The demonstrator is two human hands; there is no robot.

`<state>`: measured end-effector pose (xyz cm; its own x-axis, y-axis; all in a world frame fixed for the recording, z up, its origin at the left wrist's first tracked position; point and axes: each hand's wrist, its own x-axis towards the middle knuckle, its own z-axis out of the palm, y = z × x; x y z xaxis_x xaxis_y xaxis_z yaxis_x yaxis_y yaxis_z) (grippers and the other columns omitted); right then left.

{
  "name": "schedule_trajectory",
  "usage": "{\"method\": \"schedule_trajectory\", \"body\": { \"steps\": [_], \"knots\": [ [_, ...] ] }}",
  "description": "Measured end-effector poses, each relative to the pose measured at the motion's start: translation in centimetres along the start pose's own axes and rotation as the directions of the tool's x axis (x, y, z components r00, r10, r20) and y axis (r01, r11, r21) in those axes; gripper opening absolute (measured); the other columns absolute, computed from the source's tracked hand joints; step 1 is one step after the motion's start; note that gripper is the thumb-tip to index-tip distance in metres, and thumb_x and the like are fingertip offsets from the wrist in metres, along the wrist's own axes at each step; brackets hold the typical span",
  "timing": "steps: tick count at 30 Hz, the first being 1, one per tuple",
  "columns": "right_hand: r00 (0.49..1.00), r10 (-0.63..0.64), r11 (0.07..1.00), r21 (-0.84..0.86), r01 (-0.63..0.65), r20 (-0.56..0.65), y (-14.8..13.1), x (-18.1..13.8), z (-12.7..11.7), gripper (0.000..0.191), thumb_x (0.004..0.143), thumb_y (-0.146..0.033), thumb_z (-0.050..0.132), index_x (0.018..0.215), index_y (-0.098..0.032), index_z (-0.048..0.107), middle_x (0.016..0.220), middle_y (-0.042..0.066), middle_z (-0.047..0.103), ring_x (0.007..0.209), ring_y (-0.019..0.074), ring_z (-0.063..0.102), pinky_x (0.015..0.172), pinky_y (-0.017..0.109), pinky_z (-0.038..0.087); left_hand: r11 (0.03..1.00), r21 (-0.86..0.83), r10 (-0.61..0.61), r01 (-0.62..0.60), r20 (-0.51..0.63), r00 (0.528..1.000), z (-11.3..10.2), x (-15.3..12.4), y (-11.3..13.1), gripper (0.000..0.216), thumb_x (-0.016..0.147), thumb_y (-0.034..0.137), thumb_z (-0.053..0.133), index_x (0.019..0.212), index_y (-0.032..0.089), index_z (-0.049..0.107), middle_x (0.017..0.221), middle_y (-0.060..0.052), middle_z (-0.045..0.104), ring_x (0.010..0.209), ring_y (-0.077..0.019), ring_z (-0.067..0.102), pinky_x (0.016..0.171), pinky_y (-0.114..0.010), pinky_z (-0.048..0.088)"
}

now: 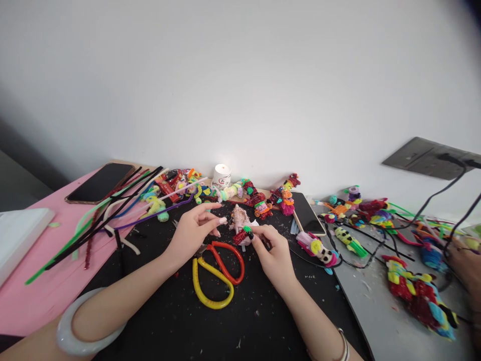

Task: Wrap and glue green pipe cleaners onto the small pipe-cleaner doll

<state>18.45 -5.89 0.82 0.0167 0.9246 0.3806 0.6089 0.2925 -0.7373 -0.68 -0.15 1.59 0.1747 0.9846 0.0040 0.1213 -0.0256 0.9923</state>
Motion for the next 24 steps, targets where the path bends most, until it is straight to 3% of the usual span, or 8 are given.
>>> {"method": "schedule_trajectory", "body": {
  "steps": [10, 24],
  "knots": [
    [1.000, 0.002, 1.000, 0.004, -0.002, 0.004, 0.1, 0.0, 0.0, 0.017, 0.084, -0.018, 0.052, 0.090, -0.020, 0.068, 0.072, 0.002, 0.062, 0.069, 0.0170, 0.054, 0.063, 0.029, 0.041, 0.999, -0.041, 0.008, -0.008, 0.001, 1.000, 0.0, -0.1, 0.1, 0.034, 0.078, 0.037, 0.060, 0.103, 0.015, 0.058, 0.060, 0.002, 0.061, 0.063, -0.0168, 0.062, 0.066, -0.029, 0.049],
    [1.000, 0.004, 1.000, 0.020, -0.005, 0.014, 0.2, -0.1, 0.1, 0.018, 0.084, -0.017, 0.052, 0.091, -0.018, 0.068, 0.071, 0.001, 0.060, 0.069, 0.0167, 0.052, 0.065, 0.029, 0.039, 0.989, -0.007, 0.148, -0.149, -0.041, 0.988, 0.1, 0.5, -1.6, 0.029, 0.078, 0.022, 0.059, 0.105, 0.019, 0.051, 0.068, 0.006, 0.050, 0.063, -0.0109, 0.053, 0.065, -0.024, 0.043]
  ]
}}
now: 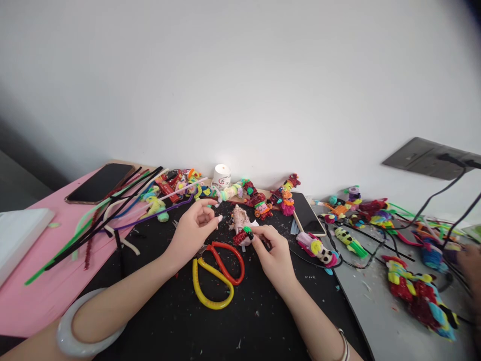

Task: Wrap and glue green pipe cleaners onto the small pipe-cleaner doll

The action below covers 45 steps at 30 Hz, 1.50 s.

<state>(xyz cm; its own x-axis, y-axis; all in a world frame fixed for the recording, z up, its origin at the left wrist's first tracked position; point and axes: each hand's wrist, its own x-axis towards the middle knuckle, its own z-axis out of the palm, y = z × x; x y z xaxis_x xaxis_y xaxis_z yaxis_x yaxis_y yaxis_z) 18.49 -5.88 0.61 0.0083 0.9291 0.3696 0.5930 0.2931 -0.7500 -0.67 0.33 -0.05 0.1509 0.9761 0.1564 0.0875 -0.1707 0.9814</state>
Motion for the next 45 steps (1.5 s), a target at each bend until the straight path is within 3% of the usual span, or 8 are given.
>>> {"method": "schedule_trajectory", "body": {
  "steps": [27, 45],
  "knots": [
    [1.000, -0.001, 1.000, -0.002, 0.001, -0.007, 0.01, 0.05, -0.03, 0.019, 0.084, -0.017, 0.052, 0.093, -0.019, 0.069, 0.071, 0.001, 0.061, 0.068, 0.0166, 0.052, 0.065, 0.029, 0.040, 1.000, -0.026, -0.003, 0.003, -0.012, 1.000, 0.03, -0.08, -0.04, 0.035, 0.076, 0.018, 0.062, 0.109, 0.022, 0.052, 0.073, 0.006, 0.047, 0.065, -0.0101, 0.051, 0.066, -0.024, 0.043],
    [1.000, -0.005, 1.000, -0.020, 0.005, -0.008, -0.01, 0.00, -0.07, 0.019, 0.084, -0.019, 0.052, 0.093, -0.021, 0.069, 0.072, 0.002, 0.063, 0.069, 0.0172, 0.054, 0.062, 0.028, 0.041, 0.994, -0.057, -0.093, 0.094, 0.018, 0.995, -0.05, 0.09, 0.26, 0.036, 0.072, 0.022, 0.063, 0.106, 0.018, 0.052, 0.103, -0.004, 0.059, 0.061, -0.0092, 0.058, 0.066, -0.030, 0.054]
  ]
}}
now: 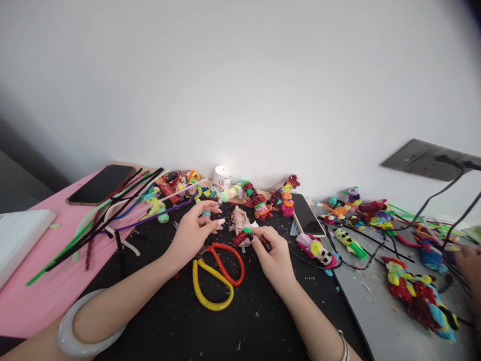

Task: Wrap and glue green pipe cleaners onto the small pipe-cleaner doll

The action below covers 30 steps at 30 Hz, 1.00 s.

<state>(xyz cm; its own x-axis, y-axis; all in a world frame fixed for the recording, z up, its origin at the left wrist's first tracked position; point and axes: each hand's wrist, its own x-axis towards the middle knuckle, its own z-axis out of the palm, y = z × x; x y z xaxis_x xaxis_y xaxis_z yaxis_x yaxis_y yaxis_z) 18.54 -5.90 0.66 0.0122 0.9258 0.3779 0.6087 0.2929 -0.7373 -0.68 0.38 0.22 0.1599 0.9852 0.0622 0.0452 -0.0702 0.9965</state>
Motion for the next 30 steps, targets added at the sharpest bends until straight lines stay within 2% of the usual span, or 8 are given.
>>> {"method": "schedule_trajectory", "body": {
  "steps": [5, 10, 14, 18, 20, 23, 27, 30],
  "knots": [
    [1.000, 0.002, 1.000, -0.001, -0.002, -0.002, -0.06, 0.07, 0.05, 0.019, 0.084, -0.019, 0.052, 0.092, -0.020, 0.069, 0.072, 0.002, 0.062, 0.069, 0.0174, 0.054, 0.063, 0.029, 0.041, 1.000, 0.012, -0.007, 0.007, 0.001, 1.000, -0.05, -0.11, 0.10, 0.036, 0.074, 0.023, 0.062, 0.108, 0.018, 0.053, 0.109, -0.007, 0.061, 0.062, -0.0108, 0.062, 0.066, -0.030, 0.055],
    [1.000, 0.001, 1.000, -0.007, -0.001, 0.000, -0.13, 0.08, 0.03, 0.019, 0.084, -0.019, 0.052, 0.091, -0.020, 0.069, 0.071, 0.001, 0.062, 0.068, 0.0170, 0.054, 0.063, 0.028, 0.041, 1.000, 0.026, 0.005, -0.005, 0.018, 1.000, -0.11, -0.21, 0.16, 0.043, 0.080, 0.027, 0.057, 0.121, 0.020, 0.050, 0.123, -0.011, 0.058, 0.061, -0.0114, 0.063, 0.060, -0.028, 0.053],
    [1.000, 0.000, 1.000, -0.002, 0.000, -0.005, -0.10, 0.04, -0.02, 0.019, 0.084, -0.017, 0.052, 0.091, -0.020, 0.069, 0.071, 0.001, 0.062, 0.068, 0.0170, 0.054, 0.063, 0.028, 0.041, 0.998, 0.058, 0.022, -0.023, 0.028, 0.999, -0.12, -0.25, 0.35, 0.040, 0.083, 0.028, 0.053, 0.123, 0.021, 0.050, 0.121, -0.010, 0.058, 0.057, -0.0096, 0.060, 0.058, -0.026, 0.051],
    [1.000, 0.000, 1.000, 0.003, 0.000, -0.003, -0.11, 0.02, -0.03, 0.018, 0.084, -0.017, 0.052, 0.091, -0.020, 0.069, 0.072, 0.001, 0.062, 0.069, 0.0171, 0.054, 0.063, 0.029, 0.041, 0.998, 0.057, 0.033, -0.034, 0.025, 0.999, -0.03, -0.28, 0.49, 0.033, 0.085, 0.031, 0.050, 0.115, 0.019, 0.054, 0.109, -0.007, 0.059, 0.056, -0.0098, 0.057, 0.060, -0.028, 0.050],
    [1.000, -0.004, 1.000, 0.003, 0.004, -0.005, -0.12, 0.03, 0.00, 0.018, 0.084, -0.018, 0.052, 0.091, -0.020, 0.069, 0.071, 0.001, 0.062, 0.068, 0.0170, 0.054, 0.063, 0.029, 0.041, 0.998, 0.040, 0.041, -0.042, 0.028, 0.999, -0.01, -0.27, 0.46, 0.028, 0.086, 0.032, 0.048, 0.109, 0.019, 0.055, 0.092, -0.003, 0.059, 0.057, -0.0109, 0.057, 0.060, -0.027, 0.049],
    [1.000, -0.004, 1.000, 0.000, 0.004, -0.009, -0.13, 0.07, 0.03, 0.018, 0.084, -0.018, 0.052, 0.090, -0.021, 0.069, 0.070, 0.001, 0.062, 0.068, 0.0171, 0.054, 0.062, 0.029, 0.041, 0.998, 0.028, 0.058, -0.059, 0.036, 0.998, -0.04, -0.29, 0.40, 0.019, 0.086, 0.029, 0.046, 0.098, 0.020, 0.057, 0.067, 0.004, 0.052, 0.056, -0.0119, 0.053, 0.059, -0.026, 0.045],
    [1.000, -0.003, 1.000, 0.003, 0.003, -0.006, -0.08, 0.08, 0.06, 0.018, 0.084, -0.018, 0.052, 0.091, -0.021, 0.069, 0.071, 0.001, 0.062, 0.068, 0.0171, 0.054, 0.063, 0.029, 0.042, 1.000, 0.007, 0.029, -0.029, 0.043, 0.999, -0.12, -0.47, 0.55, 0.014, 0.083, 0.023, 0.044, 0.075, 0.019, 0.054, 0.059, 0.005, 0.048, 0.054, -0.0118, 0.050, 0.056, -0.025, 0.041],
    [1.000, -0.004, 1.000, 0.005, 0.004, -0.002, -0.05, 0.02, 0.05, 0.018, 0.084, -0.018, 0.052, 0.091, -0.021, 0.069, 0.070, 0.001, 0.061, 0.068, 0.0170, 0.054, 0.064, 0.029, 0.042, 1.000, -0.010, 0.008, -0.007, 0.064, 0.998, -0.19, -0.66, 0.82, 0.015, 0.080, 0.018, 0.043, 0.066, 0.019, 0.050, 0.055, 0.005, 0.047, 0.051, -0.0112, 0.049, 0.053, -0.023, 0.039]
  ]
}}
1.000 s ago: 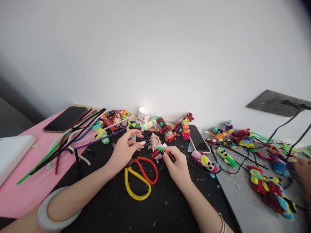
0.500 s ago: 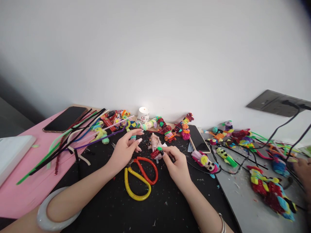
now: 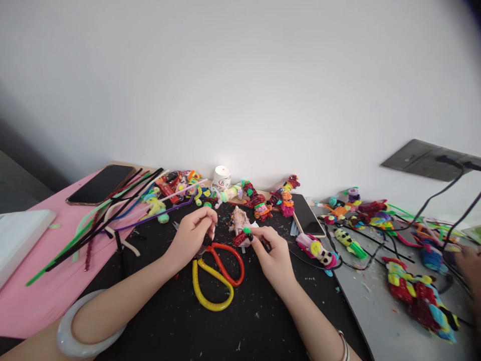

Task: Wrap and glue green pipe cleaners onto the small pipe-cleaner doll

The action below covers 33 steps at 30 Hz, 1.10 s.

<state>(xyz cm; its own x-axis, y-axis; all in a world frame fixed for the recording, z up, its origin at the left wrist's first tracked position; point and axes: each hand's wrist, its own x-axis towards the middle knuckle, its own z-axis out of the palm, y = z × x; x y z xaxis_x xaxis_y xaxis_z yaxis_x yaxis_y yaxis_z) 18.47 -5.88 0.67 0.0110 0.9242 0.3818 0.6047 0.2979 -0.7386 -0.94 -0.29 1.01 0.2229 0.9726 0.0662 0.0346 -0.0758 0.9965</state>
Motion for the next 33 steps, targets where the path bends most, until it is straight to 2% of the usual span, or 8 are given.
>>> {"method": "schedule_trajectory", "body": {
  "steps": [4, 7, 13, 17, 25, 33],
  "knots": [
    [1.000, 0.004, 1.000, -0.001, -0.004, -0.001, -0.1, -0.1, -0.1, 0.018, 0.084, -0.018, 0.052, 0.091, -0.021, 0.069, 0.070, 0.001, 0.061, 0.068, 0.0170, 0.054, 0.064, 0.029, 0.041, 0.998, -0.005, -0.055, 0.055, 0.012, 0.998, -0.1, -0.2, 0.2, 0.015, 0.075, 0.015, 0.042, 0.062, 0.019, 0.048, 0.047, 0.006, 0.044, 0.043, -0.0091, 0.042, 0.044, -0.020, 0.032],
    [1.000, 0.005, 1.000, 0.002, -0.005, -0.007, -0.1, 0.0, -0.1, 0.018, 0.084, -0.018, 0.052, 0.091, -0.021, 0.069, 0.071, 0.001, 0.062, 0.068, 0.0170, 0.054, 0.063, 0.028, 0.042, 0.993, -0.080, -0.089, 0.092, 0.040, 0.995, -0.1, -0.3, 0.2, 0.014, 0.071, 0.016, 0.044, 0.058, 0.019, 0.047, 0.042, 0.007, 0.041, 0.037, -0.0078, 0.037, 0.038, -0.019, 0.026],
    [1.000, 0.001, 1.000, 0.002, -0.001, -0.013, -0.1, 0.1, 0.0, 0.018, 0.084, -0.019, 0.053, 0.090, -0.021, 0.069, 0.070, 0.001, 0.062, 0.068, 0.0170, 0.054, 0.062, 0.029, 0.042, 0.971, -0.220, -0.077, 0.090, 0.065, 0.995, -0.4, -0.4, -0.3, 0.017, 0.065, 0.016, 0.044, 0.049, 0.019, 0.045, 0.035, 0.009, 0.031, 0.029, -0.0056, 0.030, 0.035, -0.020, 0.020],
    [1.000, 0.005, 1.000, 0.003, -0.005, -0.013, 0.0, 0.0, 0.0, 0.018, 0.084, -0.018, 0.052, 0.089, -0.021, 0.069, 0.070, 0.001, 0.061, 0.068, 0.0169, 0.054, 0.063, 0.029, 0.042, 0.948, -0.304, -0.074, 0.096, 0.085, 0.994, -0.4, -0.2, -0.6, 0.017, 0.065, 0.015, 0.044, 0.049, 0.018, 0.047, 0.034, 0.009, 0.030, 0.028, -0.0050, 0.028, 0.036, -0.020, 0.022],
    [1.000, 0.007, 1.000, 0.001, -0.007, -0.011, -0.1, 0.1, 0.0, 0.018, 0.084, -0.018, 0.052, 0.089, -0.020, 0.069, 0.069, 0.001, 0.062, 0.068, 0.0171, 0.054, 0.063, 0.029, 0.042, 0.892, -0.435, -0.088, 0.120, 0.092, 0.992, -0.3, -0.2, -0.7, 0.016, 0.063, 0.013, 0.046, 0.050, 0.017, 0.053, 0.036, 0.007, 0.039, 0.028, -0.0049, 0.032, 0.036, -0.021, 0.025],
    [1.000, 0.005, 1.000, 0.012, -0.005, -0.008, -0.1, 0.1, 0.0, 0.018, 0.084, -0.017, 0.052, 0.090, -0.019, 0.069, 0.070, 0.001, 0.061, 0.068, 0.0169, 0.054, 0.064, 0.029, 0.041, 0.872, -0.480, -0.062, 0.093, 0.081, 0.995, -0.4, -0.2, -0.9, 0.015, 0.061, 0.011, 0.045, 0.049, 0.016, 0.053, 0.036, 0.006, 0.042, 0.029, -0.0056, 0.037, 0.037, -0.020, 0.028]
  ]
}}
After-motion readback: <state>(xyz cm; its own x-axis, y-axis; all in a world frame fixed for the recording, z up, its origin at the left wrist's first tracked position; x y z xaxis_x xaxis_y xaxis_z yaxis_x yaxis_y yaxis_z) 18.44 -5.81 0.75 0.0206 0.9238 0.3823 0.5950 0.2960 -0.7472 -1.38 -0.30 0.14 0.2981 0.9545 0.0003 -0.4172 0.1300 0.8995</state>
